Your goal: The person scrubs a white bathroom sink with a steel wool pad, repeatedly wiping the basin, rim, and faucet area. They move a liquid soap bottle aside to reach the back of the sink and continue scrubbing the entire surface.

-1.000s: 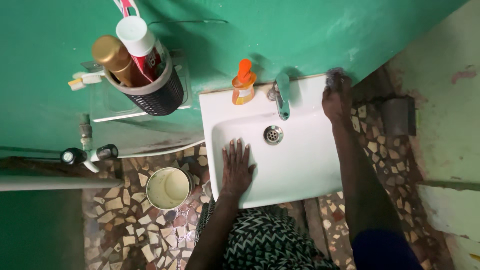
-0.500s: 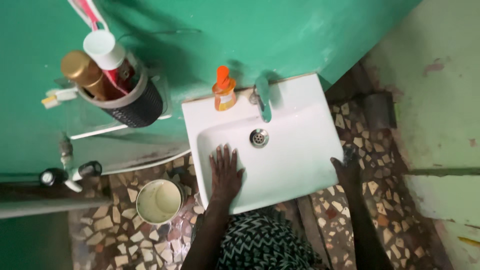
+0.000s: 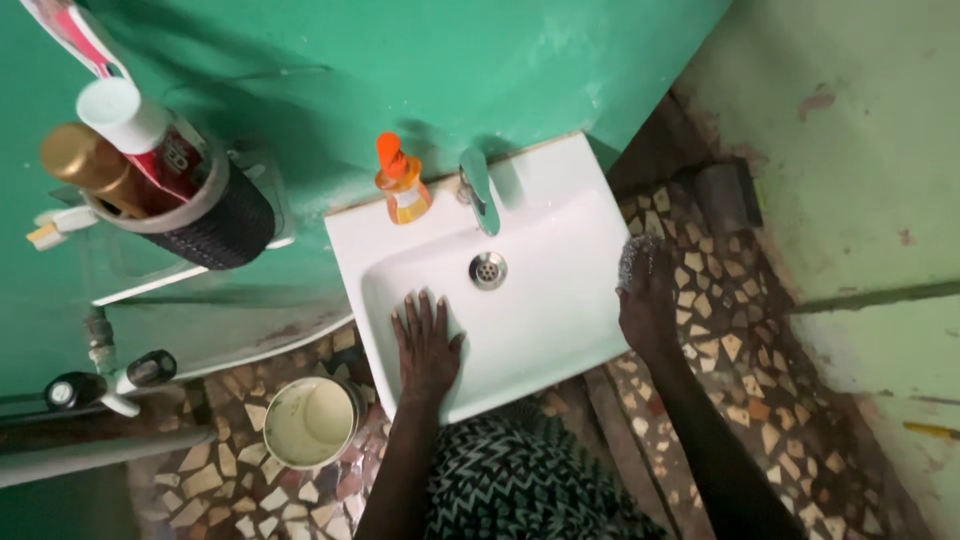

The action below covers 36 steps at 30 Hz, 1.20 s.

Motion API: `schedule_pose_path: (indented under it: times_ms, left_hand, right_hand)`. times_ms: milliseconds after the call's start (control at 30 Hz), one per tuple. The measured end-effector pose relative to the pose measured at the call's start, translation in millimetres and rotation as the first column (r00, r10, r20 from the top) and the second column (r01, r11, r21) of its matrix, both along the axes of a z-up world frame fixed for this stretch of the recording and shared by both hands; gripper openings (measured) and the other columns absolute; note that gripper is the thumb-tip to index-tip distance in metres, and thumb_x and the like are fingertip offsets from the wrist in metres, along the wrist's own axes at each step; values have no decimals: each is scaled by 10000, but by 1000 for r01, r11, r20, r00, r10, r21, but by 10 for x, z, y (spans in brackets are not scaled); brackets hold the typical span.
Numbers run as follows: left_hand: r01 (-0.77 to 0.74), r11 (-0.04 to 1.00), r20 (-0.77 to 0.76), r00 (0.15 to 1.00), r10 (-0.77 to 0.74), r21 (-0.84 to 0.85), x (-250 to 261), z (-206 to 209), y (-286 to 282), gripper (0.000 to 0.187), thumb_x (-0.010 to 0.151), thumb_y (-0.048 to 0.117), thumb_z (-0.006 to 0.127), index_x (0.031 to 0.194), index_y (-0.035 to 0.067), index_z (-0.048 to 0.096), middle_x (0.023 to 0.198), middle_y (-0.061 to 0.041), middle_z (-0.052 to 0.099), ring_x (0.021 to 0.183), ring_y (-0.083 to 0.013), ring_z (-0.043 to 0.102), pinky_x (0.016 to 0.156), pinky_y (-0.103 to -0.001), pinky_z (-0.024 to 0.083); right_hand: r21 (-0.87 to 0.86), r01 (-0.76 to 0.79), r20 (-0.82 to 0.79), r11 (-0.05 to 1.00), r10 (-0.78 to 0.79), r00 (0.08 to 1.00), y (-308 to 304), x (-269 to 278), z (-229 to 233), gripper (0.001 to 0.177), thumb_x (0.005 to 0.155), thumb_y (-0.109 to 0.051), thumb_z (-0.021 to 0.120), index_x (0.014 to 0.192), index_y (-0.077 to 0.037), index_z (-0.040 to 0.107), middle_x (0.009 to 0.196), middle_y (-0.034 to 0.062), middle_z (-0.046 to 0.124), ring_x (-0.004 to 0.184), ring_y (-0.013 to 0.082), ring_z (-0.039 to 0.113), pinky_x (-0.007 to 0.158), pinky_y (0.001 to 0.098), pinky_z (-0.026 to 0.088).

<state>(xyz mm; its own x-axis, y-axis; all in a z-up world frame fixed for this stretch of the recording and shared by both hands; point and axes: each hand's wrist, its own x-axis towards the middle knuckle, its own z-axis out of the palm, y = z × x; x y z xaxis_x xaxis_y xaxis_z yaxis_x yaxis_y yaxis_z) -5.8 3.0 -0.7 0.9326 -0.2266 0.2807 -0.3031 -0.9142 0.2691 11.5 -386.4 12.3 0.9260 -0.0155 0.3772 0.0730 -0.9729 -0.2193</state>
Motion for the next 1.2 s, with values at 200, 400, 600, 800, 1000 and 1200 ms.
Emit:
schedule_pose_path:
  times_ms: [200, 400, 600, 800, 1000, 1200]
  left_hand:
    - [-14, 1000, -100, 995, 15, 10, -18, -22, -13, 760, 905, 404, 655, 1520, 29, 415, 1633, -269, 266, 1524, -468, 174, 1217, -655, 73]
    - [-10, 1000, -95, 995, 11, 8, -28, -85, -15, 752, 921, 396, 654, 1533, 31, 414, 1644, -260, 261, 1543, -453, 170, 1237, -644, 72]
    - [62, 998, -224, 972, -63, -11, -116, -10, 180, 586, 906, 323, 672, 1418, 54, 576, 1620, -204, 346, 1546, -422, 205, 1254, -640, 129]
    - [-57, 998, -147, 988, 58, 9, -430, 308, 467, 478, 922, 250, 650, 1353, 46, 628, 1601, -185, 390, 1538, -414, 210, 1194, -697, 166]
    - [-122, 986, -123, 986, 108, -113, -453, 391, 498, 535, 970, 154, 549, 1493, 45, 526, 1683, -170, 308, 1587, -350, 192, 1244, -644, 223]
    - [-294, 867, -174, 954, 243, -403, -505, 466, 539, 725, 880, -16, 455, 1591, 37, 323, 1667, -297, 214, 1533, -493, 214, 1149, -546, 400]
  right_hand:
    - [184, -38, -57, 982, 49, 997, 484, -941, 144, 628, 992, -176, 577, 1541, 63, 388, 1478, 363, 418, 1335, 555, 403, 1134, 626, 331]
    - [176, -410, -124, 895, 433, 893, 1196, -1087, 433, 424, 916, -210, 639, 1303, -42, 599, 1293, 225, 587, 1249, 414, 514, 1113, 603, 347]
    - [142, -588, -251, 796, 604, 757, 666, -873, 766, 403, 900, -114, 623, 1280, -228, 694, 1367, 50, 656, 1301, 273, 565, 1127, 594, 308]
    - [257, -495, -616, 830, 535, 578, 1046, -754, 578, 542, 878, -89, 620, 1405, -210, 576, 1405, 66, 607, 1286, 246, 568, 1041, 418, 535]
    - [313, -710, -607, 630, 708, 361, 2141, -728, 312, 608, 940, -232, 632, 1510, -181, 427, 1488, 126, 510, 1292, 289, 535, 1006, 406, 543]
    - [357, -705, -564, 612, 743, 359, 2126, -723, 510, 573, 987, -279, 670, 1512, -187, 457, 1481, 127, 536, 1289, 282, 536, 1026, 455, 496]
